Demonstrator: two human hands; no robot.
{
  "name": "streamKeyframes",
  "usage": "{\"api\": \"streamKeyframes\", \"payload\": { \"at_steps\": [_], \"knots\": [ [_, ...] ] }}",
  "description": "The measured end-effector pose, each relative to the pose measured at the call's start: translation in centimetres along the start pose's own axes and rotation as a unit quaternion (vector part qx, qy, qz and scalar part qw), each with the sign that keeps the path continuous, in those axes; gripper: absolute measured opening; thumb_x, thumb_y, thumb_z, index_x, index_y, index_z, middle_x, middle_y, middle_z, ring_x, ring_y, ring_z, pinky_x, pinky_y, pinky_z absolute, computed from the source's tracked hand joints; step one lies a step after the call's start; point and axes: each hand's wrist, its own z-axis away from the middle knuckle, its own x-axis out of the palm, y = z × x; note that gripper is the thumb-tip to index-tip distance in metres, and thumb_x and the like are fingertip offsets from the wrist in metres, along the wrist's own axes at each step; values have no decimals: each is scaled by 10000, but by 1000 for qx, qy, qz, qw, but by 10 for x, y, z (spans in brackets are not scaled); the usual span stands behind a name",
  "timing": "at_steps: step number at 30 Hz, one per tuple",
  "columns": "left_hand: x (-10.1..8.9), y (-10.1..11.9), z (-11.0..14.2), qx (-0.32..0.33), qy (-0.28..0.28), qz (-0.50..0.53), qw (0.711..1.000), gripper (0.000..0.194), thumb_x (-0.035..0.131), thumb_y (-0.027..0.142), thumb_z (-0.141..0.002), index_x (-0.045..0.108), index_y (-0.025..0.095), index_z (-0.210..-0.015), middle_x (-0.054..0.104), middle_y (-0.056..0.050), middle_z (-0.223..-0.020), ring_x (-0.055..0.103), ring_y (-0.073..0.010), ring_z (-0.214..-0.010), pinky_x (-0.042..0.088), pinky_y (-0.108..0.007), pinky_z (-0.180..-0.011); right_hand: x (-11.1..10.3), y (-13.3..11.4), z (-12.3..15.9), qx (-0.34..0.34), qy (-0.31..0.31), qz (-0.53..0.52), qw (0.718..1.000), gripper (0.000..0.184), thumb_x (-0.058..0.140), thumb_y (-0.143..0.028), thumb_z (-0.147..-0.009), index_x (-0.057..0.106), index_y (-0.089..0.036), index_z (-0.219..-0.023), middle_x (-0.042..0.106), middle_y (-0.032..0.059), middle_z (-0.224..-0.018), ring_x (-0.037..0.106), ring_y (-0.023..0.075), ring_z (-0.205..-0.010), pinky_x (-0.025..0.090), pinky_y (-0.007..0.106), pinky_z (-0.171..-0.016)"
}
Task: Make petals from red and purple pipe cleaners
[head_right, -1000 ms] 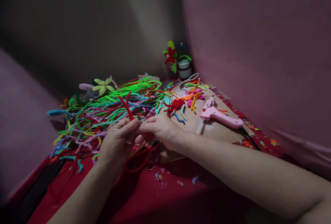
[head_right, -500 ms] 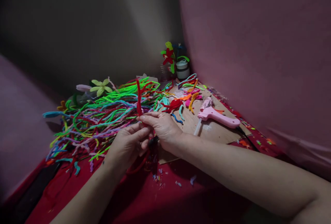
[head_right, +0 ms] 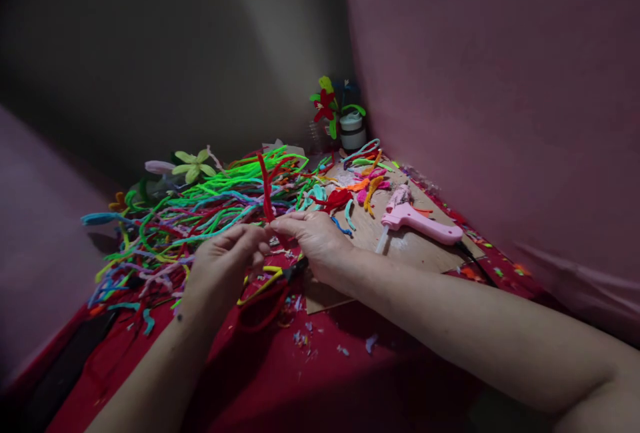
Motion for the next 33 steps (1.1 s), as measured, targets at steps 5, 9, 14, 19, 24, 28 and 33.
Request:
{"api": "streamKeyframes", "payload": {
  "at_steps": [5, 9, 14, 19, 24, 28, 33],
  "knots": [
    [-7, 0, -10, -55, -1, 196, 979, 179, 696, 262, -669, 610, 144, -773, 570, 26, -600, 428, -24, -404, 335, -141, -399, 5, -2, 6, 36, -49, 17, 998, 105, 692, -223, -555, 632, -138, -537, 561, -24, -505, 434, 74, -492, 309, 242, -529],
    [-2, -3, -9, -71, 1, 249, 966, 191, 732, 153, -603, 578, 146, -717, 515, 59, -529, 389, -11, -391, 337, -131, -415, 5, 0, 6, 43, -35, 14, 998, 83, 665, -184, -547, 612, -130, -514, 562, -20, -491, 447, 77, -484, 318, 242, -535],
    [5, -8, -2, 19, 27, 210, 977, 117, 677, 173, -678, 580, 180, -744, 495, 62, -554, 414, -39, -435, 348, -160, -441, 2, 2, 2, 48, -16, -3, 999, 106, 632, -155, -581, 586, -131, -489, 565, -9, -481, 448, 74, -468, 307, 233, -516],
    [-12, -15, -10, 309, 54, -171, 934, 81, 641, 177, -724, 674, 218, -785, 579, 3, -775, 539, -108, -679, 421, -224, -585, 2, -2, 2, 81, -7, -4, 997, 89, 604, -89, -570, 589, -129, -492, 561, -16, -463, 470, 82, -451, 332, 229, -506],
    [-30, -5, -15, 447, 37, -438, 779, 115, 575, 198, -788, 680, 247, -787, 577, -26, -793, 483, -156, -764, 398, -279, -646, 4, -8, 4, 100, -40, 49, 993, 154, 586, -75, -574, 559, -129, -432, 515, -23, -403, 405, 65, -387, 301, 227, -465],
    [-34, 7, -10, 472, -2, -510, 719, 127, 539, 219, -815, 650, 236, -756, 620, -44, -824, 476, -184, -794, 377, -321, -704, 1, -10, 4, 87, -83, 98, 988, 154, 595, -105, -577, 562, -132, -428, 509, -22, -408, 399, 65, -400, 301, 234, -477],
    [-34, 18, 1, 427, -74, -539, 722, 110, 519, 206, -800, 595, 192, -722, 630, -38, -738, 489, -172, -710, 341, -330, -704, -4, -10, 2, 31, -114, 233, 965, 143, 620, -193, -624, 596, -140, -494, 522, -13, -467, 426, 90, -473, 313, 248, -508]
  ]
}}
